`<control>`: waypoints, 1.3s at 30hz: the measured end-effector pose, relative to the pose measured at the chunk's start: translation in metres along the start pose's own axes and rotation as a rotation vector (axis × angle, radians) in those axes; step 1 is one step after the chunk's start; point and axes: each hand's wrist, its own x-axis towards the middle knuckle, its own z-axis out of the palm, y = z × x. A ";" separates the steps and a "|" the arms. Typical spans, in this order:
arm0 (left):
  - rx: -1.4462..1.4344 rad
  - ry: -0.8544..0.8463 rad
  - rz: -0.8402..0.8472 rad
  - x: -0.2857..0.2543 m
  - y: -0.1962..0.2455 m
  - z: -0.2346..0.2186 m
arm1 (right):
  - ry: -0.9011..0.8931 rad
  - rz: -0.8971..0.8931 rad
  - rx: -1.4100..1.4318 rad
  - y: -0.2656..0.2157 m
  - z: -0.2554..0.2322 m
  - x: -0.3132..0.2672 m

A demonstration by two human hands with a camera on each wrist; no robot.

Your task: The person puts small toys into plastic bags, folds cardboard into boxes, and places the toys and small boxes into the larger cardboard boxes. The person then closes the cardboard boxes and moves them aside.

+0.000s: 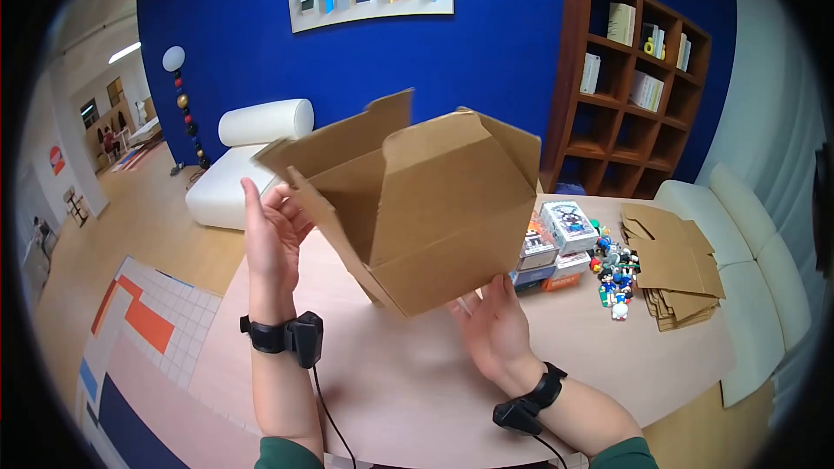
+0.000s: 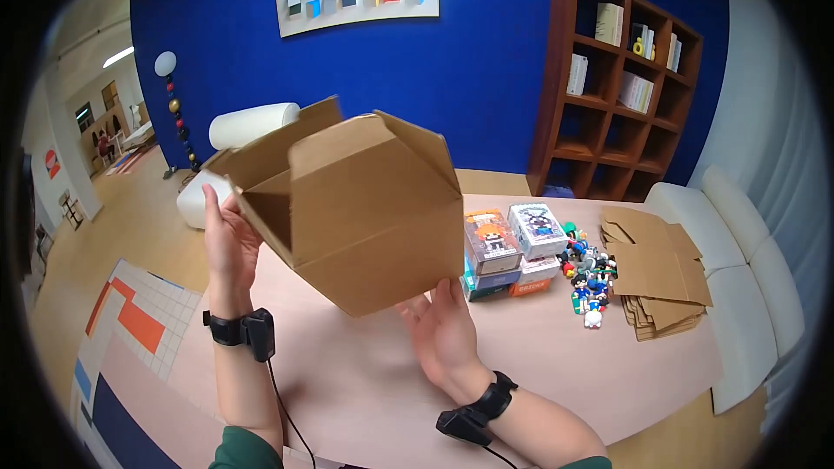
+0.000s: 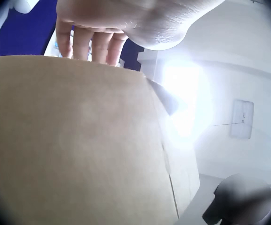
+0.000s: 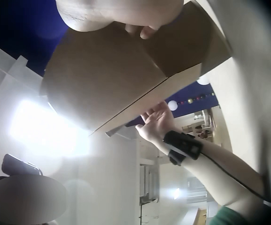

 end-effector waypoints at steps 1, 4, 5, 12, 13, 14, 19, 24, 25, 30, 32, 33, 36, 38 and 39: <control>-0.016 -0.170 0.024 0.002 0.000 -0.006 | -0.056 -0.016 -0.042 0.004 -0.009 0.002; 0.045 -0.202 0.138 -0.016 -0.002 0.025 | 0.033 0.086 -0.076 0.010 -0.024 -0.005; 0.128 -0.055 0.229 -0.029 0.004 0.050 | 0.036 0.086 -0.075 0.009 -0.024 -0.009; 0.160 -0.167 0.233 -0.046 -0.001 0.071 | 0.034 0.260 -0.159 0.009 -0.027 -0.036; 0.161 -0.162 0.234 -0.048 0.001 0.073 | 0.016 0.313 -0.184 0.008 -0.029 -0.038; 0.104 -0.144 0.191 -0.050 0.004 0.077 | 0.013 0.316 -0.186 0.008 -0.033 -0.039; -0.076 -0.204 0.092 -0.048 0.005 0.065 | -0.118 0.595 -0.166 -0.002 -0.062 -0.034; 0.109 -0.039 0.287 -0.048 0.004 0.078 | 0.004 0.258 -0.328 -0.010 -0.087 -0.058; 0.093 -0.042 0.280 -0.046 0.000 0.076 | 0.008 0.134 -0.343 -0.013 -0.091 -0.060; 0.073 -0.007 0.369 -0.041 0.001 0.069 | 0.247 0.022 -0.584 -0.055 -0.052 -0.068; 0.070 0.013 0.364 -0.040 0.003 0.064 | 0.016 -0.407 -0.860 -0.067 -0.048 -0.070; 0.040 0.005 0.322 -0.042 0.007 0.063 | -0.030 -0.525 -0.868 -0.072 -0.044 -0.066; 0.013 -0.015 0.272 -0.044 0.012 0.066 | -0.520 -0.797 -1.372 -0.103 -0.035 -0.060; 0.038 0.002 0.235 -0.047 0.013 0.069 | -0.592 -0.856 -1.292 -0.101 -0.013 -0.051; 0.046 -0.011 0.231 -0.049 0.011 0.073 | -0.653 -0.927 -1.373 -0.102 -0.002 -0.048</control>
